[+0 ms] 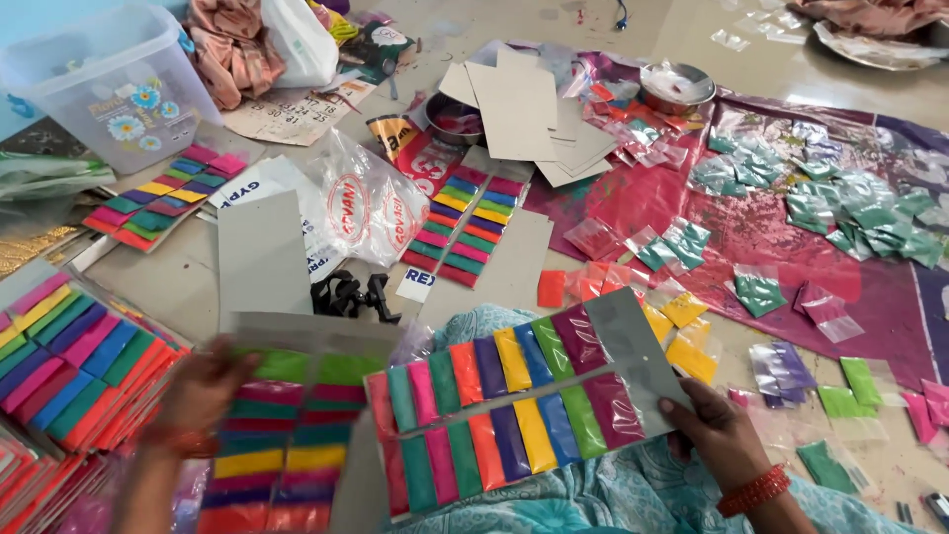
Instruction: The person sits on the floor and arranges small colorful foil packets in rows on cardboard sheets resting on their lap. They use a stapler to staple each packet to the card, then set completed cards aside and continue with more packets.
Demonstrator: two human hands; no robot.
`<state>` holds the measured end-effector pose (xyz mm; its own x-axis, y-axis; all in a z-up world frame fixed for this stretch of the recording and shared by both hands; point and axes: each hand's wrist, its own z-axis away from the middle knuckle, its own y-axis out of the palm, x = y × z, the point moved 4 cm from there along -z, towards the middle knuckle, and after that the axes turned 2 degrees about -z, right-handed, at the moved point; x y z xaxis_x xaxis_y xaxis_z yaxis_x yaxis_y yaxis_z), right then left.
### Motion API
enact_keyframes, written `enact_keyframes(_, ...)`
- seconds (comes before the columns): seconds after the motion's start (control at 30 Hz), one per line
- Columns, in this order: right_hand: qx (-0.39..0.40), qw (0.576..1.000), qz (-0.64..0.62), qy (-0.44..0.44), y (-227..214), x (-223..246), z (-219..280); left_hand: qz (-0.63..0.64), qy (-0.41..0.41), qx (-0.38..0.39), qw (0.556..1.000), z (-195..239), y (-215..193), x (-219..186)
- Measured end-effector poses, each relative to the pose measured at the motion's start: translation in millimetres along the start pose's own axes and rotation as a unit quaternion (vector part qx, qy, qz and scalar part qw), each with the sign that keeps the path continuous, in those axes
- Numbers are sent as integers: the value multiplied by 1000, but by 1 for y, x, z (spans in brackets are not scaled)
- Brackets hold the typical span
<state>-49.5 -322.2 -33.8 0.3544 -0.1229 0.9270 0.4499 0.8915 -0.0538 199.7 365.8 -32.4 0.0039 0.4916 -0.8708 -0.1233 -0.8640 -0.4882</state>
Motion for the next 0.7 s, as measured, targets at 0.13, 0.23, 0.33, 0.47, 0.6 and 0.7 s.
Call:
enact_keyframes(0.13, 40, 994, 39, -93, -1, -7, -12, 61, 37, -89, 993, 74, -64, -121)
enact_keyframes(0.23, -14, 939, 338, -58, 28, 65, 27, 109, 64, -71, 989, 116, -77, -202)
enact_keyframes(0.33, -52, 874, 400, -272, 34, 80, 35, 43, 134, -18, 990, 135, -69, -260)
enact_keyframes(0.47, 231, 951, -12, -205, 82, 113, 87, 72, 135, 122, 981, 100, 30, -340)
enact_keyframes(0.6, 284, 924, -184, -181, 90, 81, 94, -58, 232, 293, 926, 50, 165, -371)
enact_keyframes(0.7, 121, 959, -253, -43, 77, 43, 68, -77, 244, 339, 905, 12, 254, -355)
